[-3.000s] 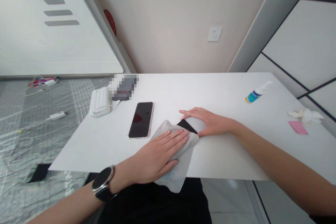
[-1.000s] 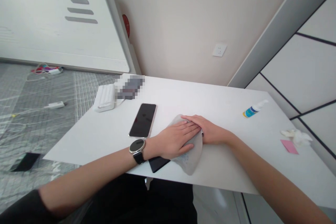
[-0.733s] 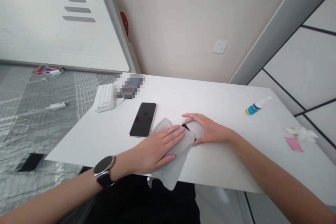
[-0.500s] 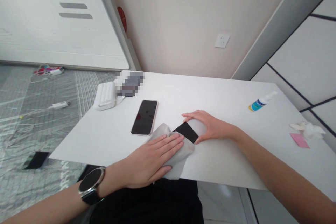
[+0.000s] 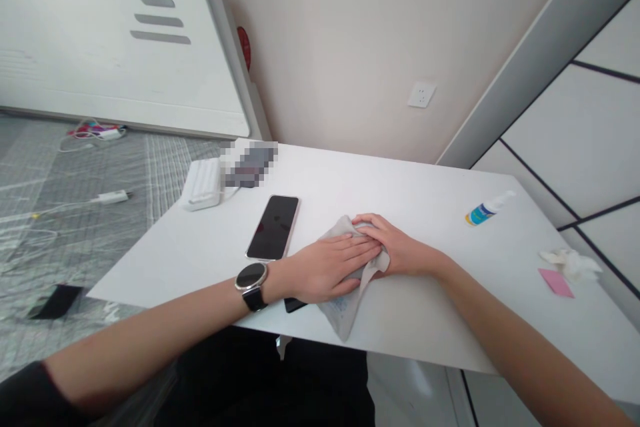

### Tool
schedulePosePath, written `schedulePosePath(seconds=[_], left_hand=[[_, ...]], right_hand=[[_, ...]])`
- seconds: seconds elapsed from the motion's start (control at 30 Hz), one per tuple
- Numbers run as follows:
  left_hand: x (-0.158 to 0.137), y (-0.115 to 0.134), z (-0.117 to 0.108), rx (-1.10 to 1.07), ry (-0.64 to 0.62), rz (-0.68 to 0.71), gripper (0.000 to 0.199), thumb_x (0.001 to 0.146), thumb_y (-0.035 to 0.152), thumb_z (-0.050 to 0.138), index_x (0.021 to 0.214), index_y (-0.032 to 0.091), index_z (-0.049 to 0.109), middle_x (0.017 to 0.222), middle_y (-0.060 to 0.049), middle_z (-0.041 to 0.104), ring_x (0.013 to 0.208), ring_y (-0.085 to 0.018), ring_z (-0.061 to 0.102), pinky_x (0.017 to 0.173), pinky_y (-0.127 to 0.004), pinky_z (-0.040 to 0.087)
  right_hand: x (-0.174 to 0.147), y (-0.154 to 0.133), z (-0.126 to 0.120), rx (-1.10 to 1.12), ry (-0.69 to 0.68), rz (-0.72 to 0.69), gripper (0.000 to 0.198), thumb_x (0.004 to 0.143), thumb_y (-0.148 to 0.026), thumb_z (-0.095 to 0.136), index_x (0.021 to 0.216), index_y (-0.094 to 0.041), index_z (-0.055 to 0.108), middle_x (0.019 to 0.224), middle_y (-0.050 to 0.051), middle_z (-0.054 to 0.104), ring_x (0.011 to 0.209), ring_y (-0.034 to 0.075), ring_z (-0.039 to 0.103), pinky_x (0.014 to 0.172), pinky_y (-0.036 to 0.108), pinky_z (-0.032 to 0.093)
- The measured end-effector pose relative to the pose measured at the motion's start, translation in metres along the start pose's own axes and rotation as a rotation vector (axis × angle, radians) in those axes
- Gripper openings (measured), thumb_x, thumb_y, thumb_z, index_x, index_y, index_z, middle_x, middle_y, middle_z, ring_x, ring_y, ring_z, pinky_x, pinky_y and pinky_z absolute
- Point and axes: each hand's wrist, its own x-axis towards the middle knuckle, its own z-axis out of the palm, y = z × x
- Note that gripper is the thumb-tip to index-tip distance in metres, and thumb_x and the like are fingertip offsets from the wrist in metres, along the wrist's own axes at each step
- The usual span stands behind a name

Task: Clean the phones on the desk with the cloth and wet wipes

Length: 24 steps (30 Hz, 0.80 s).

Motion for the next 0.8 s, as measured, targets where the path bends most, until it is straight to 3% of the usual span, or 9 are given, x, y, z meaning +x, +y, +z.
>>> schedulePosePath(seconds=[0.13,0.27,0.33,0.47,0.67,0.8], left_hand=[[-0.041,0.01,-0.004,0.013,-0.009,-0.018,0.069,0.11,0.04,0.039,0.168,0.014,0.012,0.175,-0.011,0.018,0.163,-0.023,0.014,0.134,-0.042,0.015],[-0.088,0.031,-0.003,0.031,-0.024,-0.121,0.071,0.109,0.034,0.045,0.169,0.023,0.008,0.175,-0.007,0.019,0.161,-0.025,0.023,0.133,-0.042,0.019],[-0.097,0.037,-0.003,0.041,-0.05,-0.156,0.07,0.109,0.031,0.045,0.169,0.025,0.008,0.175,-0.005,0.02,0.16,-0.024,0.026,0.133,-0.041,0.018],[-0.07,0.029,-0.001,0.0,-0.068,-0.125,0.069,0.11,0.035,0.042,0.169,0.025,0.008,0.176,-0.005,0.019,0.161,-0.023,0.024,0.133,-0.041,0.014],[0.004,0.005,0.001,-0.081,-0.049,-0.006,0.063,0.11,0.038,0.038,0.166,0.016,0.023,0.173,-0.009,0.027,0.161,-0.022,0.023,0.133,-0.041,0.012],[-0.008,0.008,-0.002,-0.086,-0.036,-0.016,0.065,0.11,0.041,0.038,0.167,0.016,0.019,0.174,-0.009,0.024,0.162,-0.021,0.019,0.134,-0.041,0.012]], right_hand=[[-0.001,-0.002,0.0,-0.008,0.004,0.011,0.071,0.078,-0.042,0.088,0.138,-0.023,0.056,0.154,0.017,0.045,0.147,0.032,0.04,0.123,0.052,0.037],[0.001,-0.003,-0.002,-0.028,-0.015,0.001,0.075,0.075,-0.05,0.091,0.138,-0.025,0.059,0.156,0.014,0.047,0.149,0.031,0.04,0.124,0.052,0.035],[0.002,-0.001,-0.003,-0.028,-0.008,-0.019,0.079,0.074,-0.052,0.091,0.141,-0.026,0.059,0.157,0.013,0.048,0.149,0.031,0.04,0.125,0.052,0.032],[0.003,0.006,-0.002,-0.011,-0.003,-0.047,0.085,0.072,-0.052,0.092,0.147,-0.03,0.058,0.154,0.009,0.056,0.152,0.032,0.038,0.128,0.054,0.025],[-0.003,0.018,0.005,-0.045,0.044,-0.088,0.062,0.084,-0.028,0.08,0.144,-0.025,0.062,0.155,0.014,0.056,0.149,0.031,0.045,0.125,0.055,0.032],[-0.006,0.017,0.004,-0.044,0.053,-0.093,0.063,0.084,-0.032,0.082,0.143,-0.021,0.063,0.153,0.016,0.057,0.148,0.032,0.046,0.125,0.054,0.033]])
